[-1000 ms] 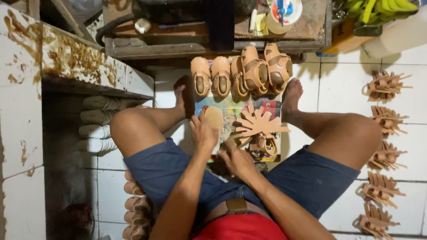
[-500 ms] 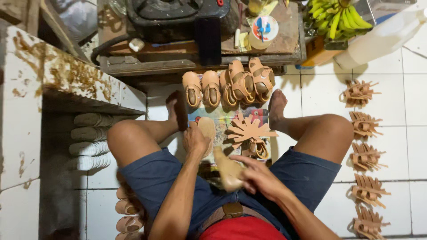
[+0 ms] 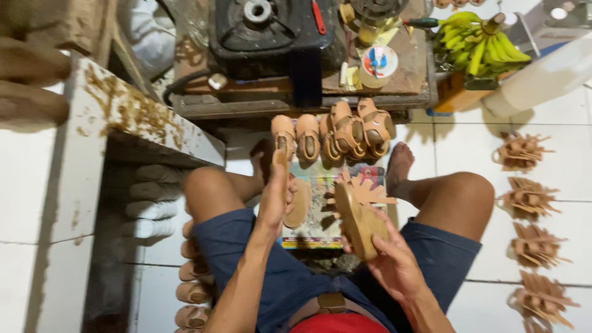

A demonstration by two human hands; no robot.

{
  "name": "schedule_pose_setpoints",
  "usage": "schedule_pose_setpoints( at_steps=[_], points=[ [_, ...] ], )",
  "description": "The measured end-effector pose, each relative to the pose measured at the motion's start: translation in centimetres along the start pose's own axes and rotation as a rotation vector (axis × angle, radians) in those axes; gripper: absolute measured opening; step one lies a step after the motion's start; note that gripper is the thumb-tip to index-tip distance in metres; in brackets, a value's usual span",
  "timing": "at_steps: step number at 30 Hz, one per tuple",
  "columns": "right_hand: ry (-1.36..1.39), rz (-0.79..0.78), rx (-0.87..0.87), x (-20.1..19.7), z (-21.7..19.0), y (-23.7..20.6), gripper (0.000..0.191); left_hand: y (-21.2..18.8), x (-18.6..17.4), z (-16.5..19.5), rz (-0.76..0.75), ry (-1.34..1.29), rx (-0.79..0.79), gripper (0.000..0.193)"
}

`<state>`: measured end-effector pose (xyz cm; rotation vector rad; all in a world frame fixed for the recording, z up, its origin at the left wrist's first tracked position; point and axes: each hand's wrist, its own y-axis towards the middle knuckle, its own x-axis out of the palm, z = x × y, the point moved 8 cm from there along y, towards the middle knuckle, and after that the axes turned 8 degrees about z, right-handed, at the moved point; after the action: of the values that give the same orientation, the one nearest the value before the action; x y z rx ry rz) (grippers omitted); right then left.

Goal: The person sits on the floor and assembles sandals by hand. They pick up a sandal sole and a star-shaped strap piece, then press the strap into the sole to attach it. The person repeats this process for multiple sandals, placing the finished ones on a nearby box.

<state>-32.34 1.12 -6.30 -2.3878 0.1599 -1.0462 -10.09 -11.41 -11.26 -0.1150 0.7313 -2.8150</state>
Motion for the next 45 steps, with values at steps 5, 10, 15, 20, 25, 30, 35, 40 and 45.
schedule_pose_setpoints(
  at_steps=[5,10,15,20,25,30,35,40,45],
  points=[
    [-0.797,0.186,-0.563,5.3,-4.5,1.3,0.065,-3.0,-4.3,6.8,0.075,-0.477,0.322,0.045],
    [-0.860,0.144,-0.687,9.9,-4.6,1.8,0.064,-10.3,2.5,7.5,-0.168,-0.288,0.337,0.058],
    [-1.095,0.022,-1.113,11.0,-6.4,-0.6,0.067,-12.1,6.1,9.1,-0.288,-0.476,0.321,0.097],
    [-1.084,0.088,-1.169,7.6,-6.5,-2.2,0.084,-13.3,7.6,11.5,-0.501,-0.554,0.256,0.127],
    [-1.119,0.244,-1.193,5.1,-6.4,-3.5,0.062,-14.6,7.7,11.9,-0.574,-0.449,0.296,0.128],
    [-1.166,0.229,-1.257,6.5,-6.9,-4.9,0.055,-14.6,7.7,11.1,-0.601,-0.420,0.247,0.125],
    [-1.223,0.229,-1.269,8.1,-7.4,-5.6,0.062,-14.5,7.1,10.9,-0.607,-0.401,0.263,0.123],
    [-1.292,0.207,-1.322,8.4,-6.9,-5.8,0.061,-14.3,6.7,10.9,-0.591,-0.426,0.249,0.120],
    [-1.291,0.233,-1.394,8.1,-6.6,-5.9,0.060,-14.6,6.6,11.4,-0.593,-0.495,0.271,0.118]
  ],
)
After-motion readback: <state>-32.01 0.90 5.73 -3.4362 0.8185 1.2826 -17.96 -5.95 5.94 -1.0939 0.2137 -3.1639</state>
